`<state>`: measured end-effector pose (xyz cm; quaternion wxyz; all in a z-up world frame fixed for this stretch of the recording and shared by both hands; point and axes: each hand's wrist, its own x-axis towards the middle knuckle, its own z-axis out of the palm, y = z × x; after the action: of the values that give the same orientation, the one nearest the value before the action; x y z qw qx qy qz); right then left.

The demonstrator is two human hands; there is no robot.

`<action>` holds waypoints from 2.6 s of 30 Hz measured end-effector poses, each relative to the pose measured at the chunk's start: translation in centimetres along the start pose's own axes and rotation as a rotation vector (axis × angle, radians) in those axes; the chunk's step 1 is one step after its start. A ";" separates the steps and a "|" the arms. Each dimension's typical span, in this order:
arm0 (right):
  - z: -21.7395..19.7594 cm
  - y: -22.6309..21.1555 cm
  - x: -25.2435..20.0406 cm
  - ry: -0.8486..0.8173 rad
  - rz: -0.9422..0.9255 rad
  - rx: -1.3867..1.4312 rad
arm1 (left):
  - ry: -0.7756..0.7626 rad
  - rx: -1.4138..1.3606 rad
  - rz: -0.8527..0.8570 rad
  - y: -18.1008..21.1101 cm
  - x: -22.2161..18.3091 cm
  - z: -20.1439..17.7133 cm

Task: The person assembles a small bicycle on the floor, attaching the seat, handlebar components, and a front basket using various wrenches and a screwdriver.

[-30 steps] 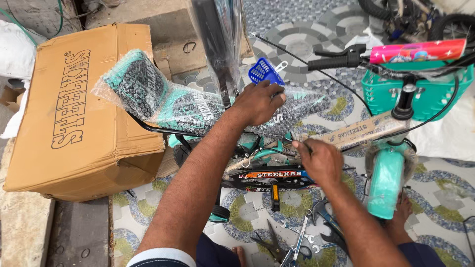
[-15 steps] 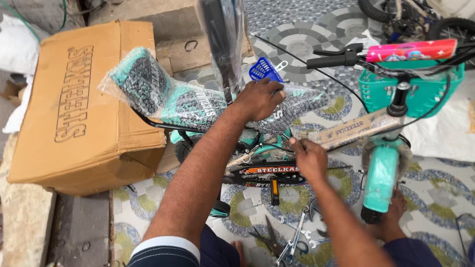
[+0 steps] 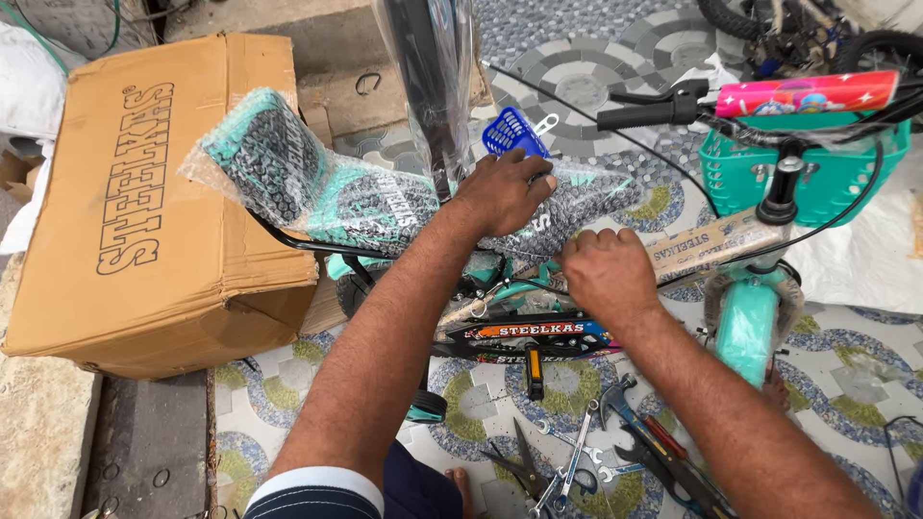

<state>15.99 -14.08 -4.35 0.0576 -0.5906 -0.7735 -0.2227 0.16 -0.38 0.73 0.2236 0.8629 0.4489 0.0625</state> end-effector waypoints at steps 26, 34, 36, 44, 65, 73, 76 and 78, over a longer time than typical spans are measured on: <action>10.6 -14.8 -31.2 -0.573 0.604 0.939 | 0.337 -0.028 0.190 -0.1 -11.6 5.1; -13.4 8.6 -21.2 0.418 0.472 0.210 | 0.840 0.124 0.383 3.5 -19.0 6.6; -18.7 14.9 -19.3 0.599 0.450 -0.322 | 0.983 -0.067 0.440 4.0 -22.7 8.6; -22.7 20.9 -16.9 0.060 0.743 -0.220 | 1.000 -0.380 -0.132 -2.0 -22.0 10.6; -22.7 6.0 -23.4 0.307 0.460 -0.236 | 0.856 -0.294 -0.142 -9.7 -6.9 4.6; -24.0 2.5 -18.6 0.427 0.483 0.438 | 0.987 -0.446 0.111 -3.9 -16.3 7.0; -24.2 0.2 -18.0 0.480 0.493 0.564 | 0.679 -0.705 0.151 2.0 -19.9 7.2; -24.1 -1.0 -18.0 0.505 0.509 0.732 | 0.596 -0.796 0.290 6.3 -22.3 6.7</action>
<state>16.16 -40.24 10.58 0.4984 -0.6292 -0.5942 -0.0518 -6.25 -23.64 -0.35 0.3861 0.7089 0.3104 0.5021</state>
